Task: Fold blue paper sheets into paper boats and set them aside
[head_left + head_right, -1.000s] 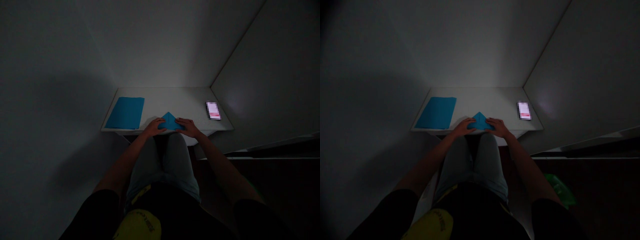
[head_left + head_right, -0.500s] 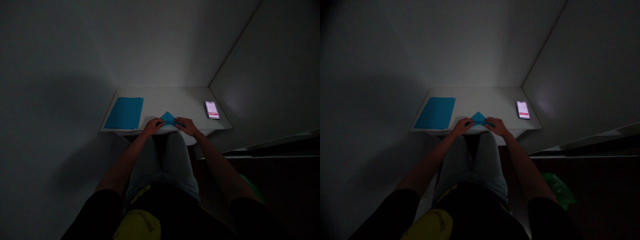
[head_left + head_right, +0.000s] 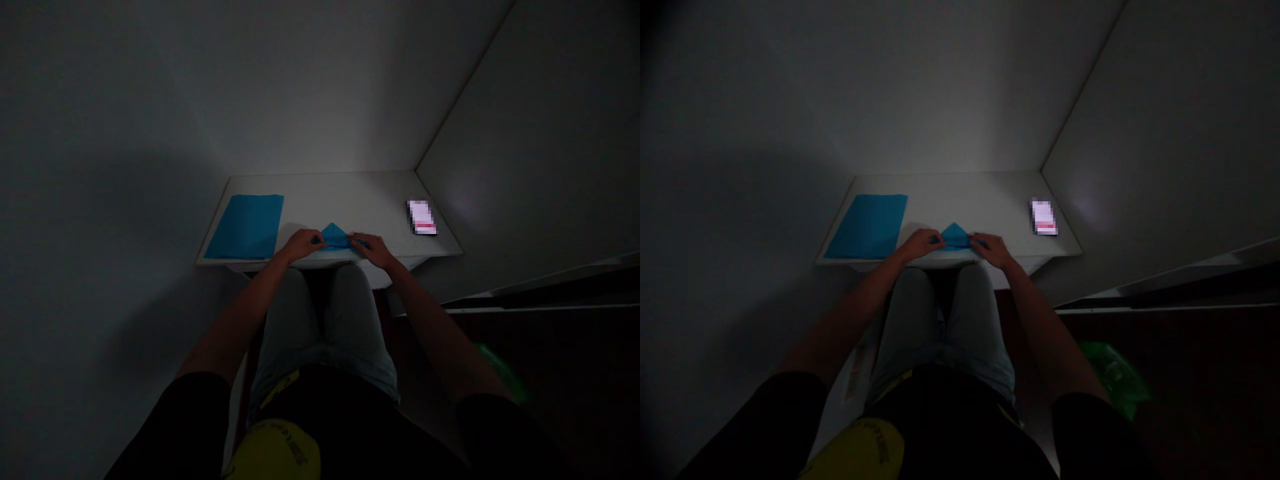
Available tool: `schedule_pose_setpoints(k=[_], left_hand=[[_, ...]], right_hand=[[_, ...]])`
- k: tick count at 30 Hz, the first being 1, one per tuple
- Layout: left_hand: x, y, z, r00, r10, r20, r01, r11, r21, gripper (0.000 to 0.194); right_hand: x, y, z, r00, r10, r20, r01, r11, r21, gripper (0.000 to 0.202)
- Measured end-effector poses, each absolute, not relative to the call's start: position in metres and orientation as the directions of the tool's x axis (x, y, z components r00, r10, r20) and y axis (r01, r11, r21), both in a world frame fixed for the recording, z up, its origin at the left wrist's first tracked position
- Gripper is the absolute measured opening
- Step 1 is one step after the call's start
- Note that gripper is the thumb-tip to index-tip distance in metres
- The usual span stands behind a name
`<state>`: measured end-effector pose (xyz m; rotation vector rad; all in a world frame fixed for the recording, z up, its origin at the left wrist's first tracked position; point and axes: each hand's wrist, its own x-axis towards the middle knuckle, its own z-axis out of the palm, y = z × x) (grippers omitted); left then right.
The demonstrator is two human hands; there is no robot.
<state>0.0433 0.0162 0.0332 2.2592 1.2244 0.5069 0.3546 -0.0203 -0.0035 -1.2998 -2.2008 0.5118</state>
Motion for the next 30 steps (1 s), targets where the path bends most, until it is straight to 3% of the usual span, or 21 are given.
schedule_pose_setpoints(k=[5, 8, 12, 14, 18, 22, 27, 30], left_hand=[[0.044, 0.021, 0.035, 0.477, 0.876, 0.065, 0.639, -0.397, 0.659, 0.009], [0.047, 0.018, 0.035, 0.456, 0.884, 0.101, 0.637, -0.403, 0.657, 0.013], [0.053, 0.008, 0.034, 0.389, 0.906, 0.168, 0.687, -0.406, 0.602, 0.028], [0.055, 0.002, 0.032, 0.391, 0.895, 0.213, 0.73, -0.443, 0.52, 0.026], [0.051, -0.013, 0.026, 0.45, 0.857, 0.251, 0.776, -0.515, 0.365, 0.018], [0.036, -0.032, 0.015, 0.495, 0.83, 0.256, 0.748, -0.557, 0.36, 0.029], [0.016, -0.051, 0.006, 0.551, 0.79, 0.269, 0.717, -0.613, 0.331, 0.055], [0.012, -0.056, 0.004, 0.537, 0.804, 0.256, 0.731, -0.595, 0.335, 0.058]], right_hand=[[0.359, -0.017, -0.005, -0.367, 0.914, 0.175, 0.717, 0.397, -0.572, 0.047], [0.359, -0.017, -0.003, -0.351, 0.921, 0.17, 0.658, 0.372, -0.655, 0.052], [0.358, -0.017, -0.002, -0.334, 0.931, 0.149, 0.576, 0.327, -0.749, 0.064], [0.358, -0.017, -0.004, -0.338, 0.926, 0.168, 0.573, 0.344, -0.744, 0.066], [0.357, -0.017, -0.01, -0.338, 0.891, 0.302, 0.587, 0.45, -0.673, 0.049], [0.358, -0.018, -0.012, -0.416, 0.83, 0.37, 0.604, 0.557, -0.57, 0.034], [0.363, -0.029, -0.006, -0.559, 0.749, 0.356, 0.634, 0.663, -0.397, 0.041], [0.368, -0.04, -0.004, -0.619, 0.718, 0.317, 0.652, 0.695, -0.301, 0.073]])
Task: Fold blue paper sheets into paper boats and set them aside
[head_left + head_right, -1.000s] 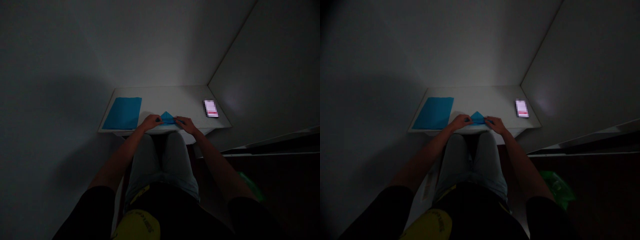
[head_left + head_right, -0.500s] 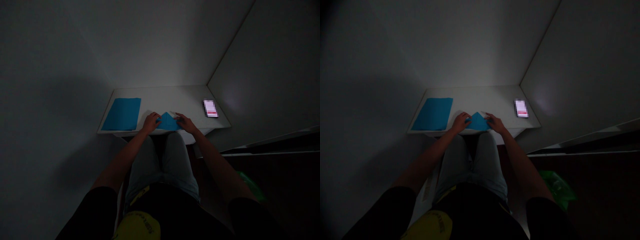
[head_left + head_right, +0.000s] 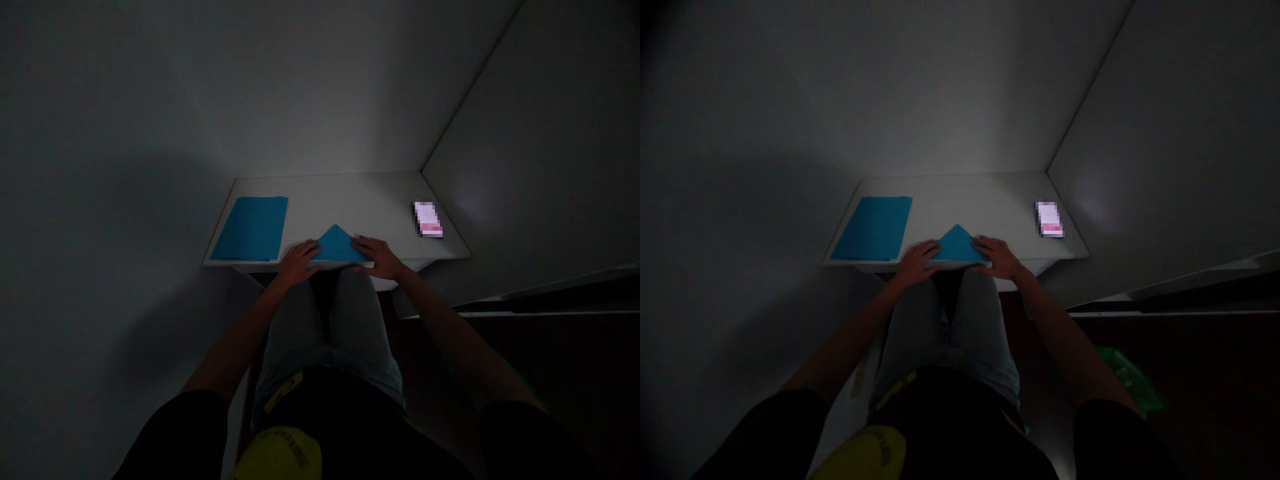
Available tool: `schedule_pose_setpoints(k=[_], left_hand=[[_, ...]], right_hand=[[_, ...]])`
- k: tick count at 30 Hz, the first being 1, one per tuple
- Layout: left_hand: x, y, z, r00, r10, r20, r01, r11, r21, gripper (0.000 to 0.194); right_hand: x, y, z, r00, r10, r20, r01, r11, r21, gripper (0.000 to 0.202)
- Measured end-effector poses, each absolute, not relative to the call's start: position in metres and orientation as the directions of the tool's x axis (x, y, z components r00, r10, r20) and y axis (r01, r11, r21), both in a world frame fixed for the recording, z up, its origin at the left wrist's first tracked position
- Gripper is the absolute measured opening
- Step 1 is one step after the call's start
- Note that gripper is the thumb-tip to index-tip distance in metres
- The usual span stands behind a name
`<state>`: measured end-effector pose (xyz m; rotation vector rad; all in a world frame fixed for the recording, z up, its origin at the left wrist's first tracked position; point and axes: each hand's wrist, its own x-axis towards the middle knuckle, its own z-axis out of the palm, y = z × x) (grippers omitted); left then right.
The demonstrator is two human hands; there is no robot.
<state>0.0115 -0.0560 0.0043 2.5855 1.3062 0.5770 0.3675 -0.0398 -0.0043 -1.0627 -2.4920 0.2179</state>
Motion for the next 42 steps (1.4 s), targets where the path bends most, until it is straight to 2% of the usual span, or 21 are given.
schedule_pose_setpoints(k=[1, 3, 7, 11, 16, 20, 23, 26, 28, 30, 32, 34, 37, 39, 42], left_hand=[[0.011, -0.057, 0.004, 0.518, 0.817, 0.255, 0.738, -0.577, 0.35, 0.055], [0.011, -0.058, 0.003, 0.48, 0.842, 0.246, 0.745, -0.54, 0.392, 0.051], [0.008, -0.062, 0.005, 0.464, 0.858, 0.221, 0.714, -0.509, 0.48, 0.046], [0.01, -0.056, 0.013, 0.413, 0.874, 0.258, 0.646, -0.48, 0.593, 0.021], [0.02, -0.024, 0.031, 0.225, 0.942, 0.25, 0.453, -0.328, 0.829, 0.023], [0.024, 0.0, 0.035, 0.161, 0.97, 0.184, 0.36, -0.231, 0.904, 0.027], [0.025, 0.006, 0.026, 0.135, 0.982, 0.131, 0.476, -0.181, 0.861, 0.021], [0.029, 0.004, 0.012, 0.123, 0.985, 0.121, 0.646, -0.173, 0.743, 0.019], [0.032, 0.001, 0.006, 0.097, 0.977, 0.189, 0.699, -0.202, 0.686, 0.034], [0.037, -0.002, 0.002, 0.062, 0.954, 0.294, 0.716, -0.247, 0.653, 0.054], [0.039, -0.004, 0.002, 0.05, 0.925, 0.377, 0.733, -0.291, 0.615, 0.061], [0.04, -0.007, 0.004, 0.101, 0.909, 0.405, 0.753, -0.335, 0.566, 0.055], [0.038, -0.013, 0.007, 0.274, 0.901, 0.335, 0.754, -0.418, 0.507, 0.031], [0.032, -0.018, 0.008, 0.379, 0.884, 0.272, 0.737, -0.467, 0.489, 0.027], [0.019, -0.028, 0.007, 0.493, 0.839, 0.232, 0.701, -0.541, 0.465, 0.034]], right_hand=[[0.368, -0.043, -0.005, -0.627, 0.716, 0.306, 0.658, 0.698, -0.283, 0.08], [0.369, -0.049, -0.006, -0.621, 0.726, 0.295, 0.673, 0.687, -0.274, 0.077], [0.367, -0.059, -0.008, -0.56, 0.77, 0.306, 0.694, 0.637, -0.336, 0.051], [0.362, -0.06, 0.005, -0.4, 0.846, 0.352, 0.711, 0.529, -0.463, 0.026], [0.355, -0.038, 0.042, -0.229, 0.92, 0.319, 0.557, 0.393, -0.732, 0.039], [0.352, -0.012, 0.047, -0.181, 0.948, 0.262, 0.496, 0.318, -0.808, 0.046], [0.352, 0.0, 0.028, -0.187, 0.96, 0.206, 0.572, 0.277, -0.772, 0.045], [0.351, 0.004, 0.006, -0.163, 0.973, 0.162, 0.677, 0.23, -0.699, 0.038], [0.351, 0.003, -0.004, -0.125, 0.971, 0.205, 0.725, 0.231, -0.649, 0.044], [0.35, 0.002, -0.009, -0.1, 0.948, 0.303, 0.76, 0.269, -0.592, 0.059], [0.35, 0.0, -0.01, -0.127, 0.916, 0.38, 0.785, 0.327, -0.526, 0.063], [0.352, -0.003, -0.009, -0.212, 0.893, 0.396, 0.8, 0.392, -0.455, 0.049], [0.358, -0.011, -0.007, -0.392, 0.851, 0.349, 0.781, 0.508, -0.362, 0.03], [0.364, -0.019, -0.005, -0.478, 0.82, 0.315, 0.754, 0.567, -0.332, 0.032], [0.375, -0.032, -0.002, -0.53, 0.797, 0.291, 0.728, 0.603, -0.326, 0.039]])
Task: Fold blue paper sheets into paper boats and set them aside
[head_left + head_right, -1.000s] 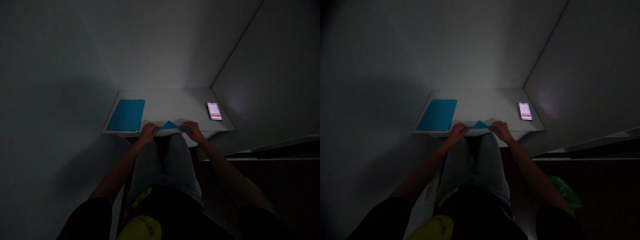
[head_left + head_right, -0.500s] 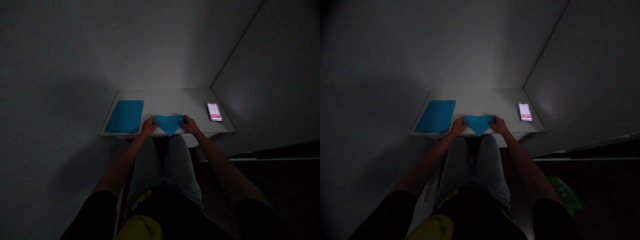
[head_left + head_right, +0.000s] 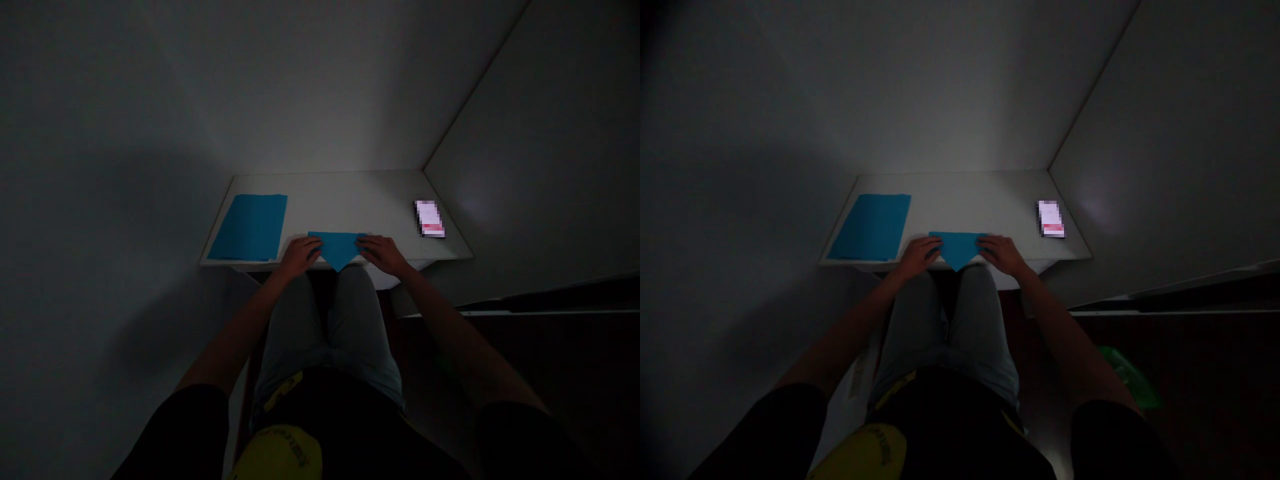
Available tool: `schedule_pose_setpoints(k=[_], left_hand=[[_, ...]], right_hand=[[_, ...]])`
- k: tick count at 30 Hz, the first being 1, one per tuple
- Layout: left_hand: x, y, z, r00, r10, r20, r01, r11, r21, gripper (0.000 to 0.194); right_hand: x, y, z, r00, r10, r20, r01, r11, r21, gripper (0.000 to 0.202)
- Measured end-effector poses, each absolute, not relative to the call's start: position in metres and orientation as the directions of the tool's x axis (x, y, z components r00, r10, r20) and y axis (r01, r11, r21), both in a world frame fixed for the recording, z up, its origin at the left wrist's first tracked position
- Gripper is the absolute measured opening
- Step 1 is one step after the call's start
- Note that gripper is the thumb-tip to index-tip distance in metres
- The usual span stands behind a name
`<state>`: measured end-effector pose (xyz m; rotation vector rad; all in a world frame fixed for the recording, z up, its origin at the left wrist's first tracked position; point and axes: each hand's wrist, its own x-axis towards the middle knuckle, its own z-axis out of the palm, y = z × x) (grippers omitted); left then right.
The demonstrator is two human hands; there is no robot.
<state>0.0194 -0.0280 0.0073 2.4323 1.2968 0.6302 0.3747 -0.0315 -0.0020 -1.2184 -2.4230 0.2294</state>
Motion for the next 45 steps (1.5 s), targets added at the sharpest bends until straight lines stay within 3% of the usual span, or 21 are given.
schedule_pose_setpoints(k=[5, 12, 18, 23, 34, 39, 45], left_hand=[[-0.005, -0.039, 0.002, 0.625, 0.758, 0.189, 0.625, -0.63, 0.461, 0.052], [-0.014, -0.028, 0.004, 0.673, 0.722, 0.162, 0.553, -0.636, 0.538, 0.036], [-0.021, -0.027, 0.012, 0.694, 0.709, 0.123, 0.548, -0.632, 0.548, 0.046], [-0.021, -0.028, 0.012, 0.664, 0.735, 0.139, 0.57, -0.617, 0.542, 0.03], [-0.001, -0.013, 0.018, 0.57, 0.807, 0.156, 0.603, -0.539, 0.588, 0.017], [0.01, 0.007, 0.011, 0.465, 0.877, 0.117, 0.675, -0.437, 0.594, 0.043], [0.013, 0.025, 0.005, 0.326, 0.945, 0.024, 0.721, -0.265, 0.641, 0.064]], right_hand=[[0.392, -0.041, 0.003, -0.635, 0.731, 0.25, 0.644, 0.68, -0.351, 0.054], [0.393, -0.035, 0.006, -0.633, 0.734, 0.248, 0.625, 0.673, -0.396, 0.037], [0.385, -0.034, 0.005, -0.558, 0.793, 0.245, 0.655, 0.602, -0.457, 0.031], [0.378, -0.031, 0.003, -0.499, 0.826, 0.263, 0.651, 0.558, -0.514, 0.029], [0.378, -0.023, -0.002, -0.424, 0.873, 0.24, 0.707, 0.485, -0.516, 0.033], [0.38, -0.016, -0.007, -0.435, 0.856, 0.278, 0.685, 0.516, -0.514, 0.036], [0.382, 0.001, -0.023, -0.389, 0.86, 0.331, 0.751, 0.504, -0.427, 0.05]])
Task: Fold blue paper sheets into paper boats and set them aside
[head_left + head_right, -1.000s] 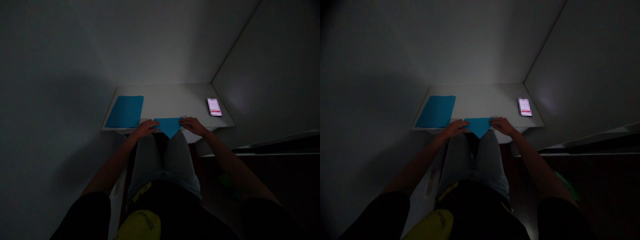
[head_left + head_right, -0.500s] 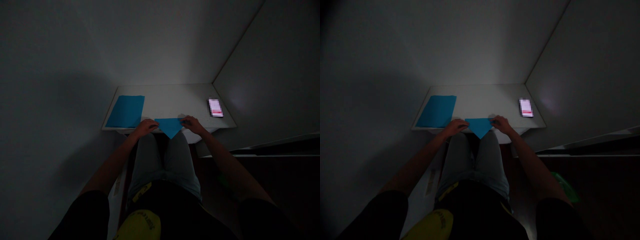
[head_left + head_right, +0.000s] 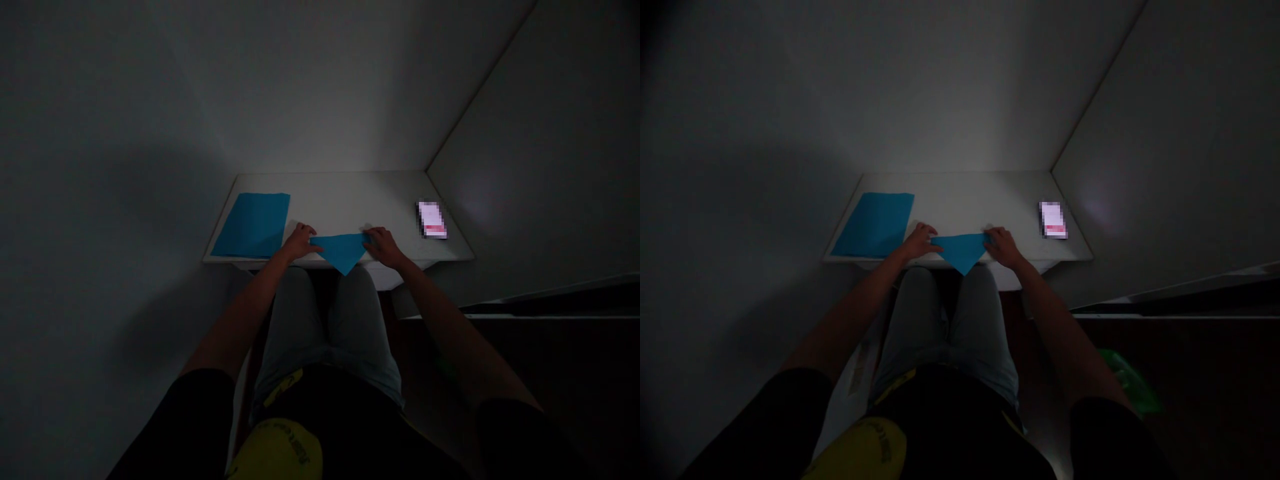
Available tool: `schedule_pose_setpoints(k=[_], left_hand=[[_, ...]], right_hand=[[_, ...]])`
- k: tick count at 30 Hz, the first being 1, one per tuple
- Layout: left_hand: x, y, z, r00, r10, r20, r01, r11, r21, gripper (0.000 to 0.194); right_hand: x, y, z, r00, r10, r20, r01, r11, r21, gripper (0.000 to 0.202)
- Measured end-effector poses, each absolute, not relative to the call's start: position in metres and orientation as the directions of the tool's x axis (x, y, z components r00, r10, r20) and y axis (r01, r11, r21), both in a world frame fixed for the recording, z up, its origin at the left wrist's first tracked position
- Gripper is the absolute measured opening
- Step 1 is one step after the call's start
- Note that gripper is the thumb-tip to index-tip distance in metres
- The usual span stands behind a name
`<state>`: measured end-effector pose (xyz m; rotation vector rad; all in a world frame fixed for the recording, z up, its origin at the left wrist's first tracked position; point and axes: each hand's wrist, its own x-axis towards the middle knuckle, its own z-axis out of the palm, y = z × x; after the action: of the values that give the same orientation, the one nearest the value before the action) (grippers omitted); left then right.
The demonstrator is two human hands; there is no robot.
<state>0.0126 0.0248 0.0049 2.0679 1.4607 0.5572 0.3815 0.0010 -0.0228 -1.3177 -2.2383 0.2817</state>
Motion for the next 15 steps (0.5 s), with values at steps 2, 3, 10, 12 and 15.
schedule_pose_setpoints(k=[2, 3, 10, 12, 15], left_hand=[[0.014, 0.028, 0.004, 0.304, 0.953, -0.003, 0.728, -0.231, 0.645, 0.065], [0.014, 0.029, 0.004, 0.303, 0.953, -0.008, 0.73, -0.227, 0.644, 0.063], [0.014, 0.03, 0.005, 0.345, 0.939, 0.012, 0.726, -0.275, 0.631, 0.046], [0.013, 0.031, 0.005, 0.365, 0.93, 0.032, 0.717, -0.303, 0.627, 0.043], [0.013, 0.03, 0.005, 0.375, 0.926, 0.038, 0.714, -0.315, 0.626, 0.04]], right_hand=[[0.382, 0.006, -0.027, -0.4, 0.852, 0.337, 0.756, 0.515, -0.404, 0.053], [0.383, 0.008, -0.029, -0.41, 0.848, 0.336, 0.754, 0.523, -0.398, 0.054], [0.389, 0.017, -0.028, -0.448, 0.852, 0.271, 0.737, 0.523, -0.428, 0.073], [0.39, 0.019, -0.029, -0.448, 0.855, 0.261, 0.74, 0.519, -0.428, 0.072], [0.39, 0.023, -0.031, -0.427, 0.867, 0.258, 0.75, 0.499, -0.435, 0.067]])
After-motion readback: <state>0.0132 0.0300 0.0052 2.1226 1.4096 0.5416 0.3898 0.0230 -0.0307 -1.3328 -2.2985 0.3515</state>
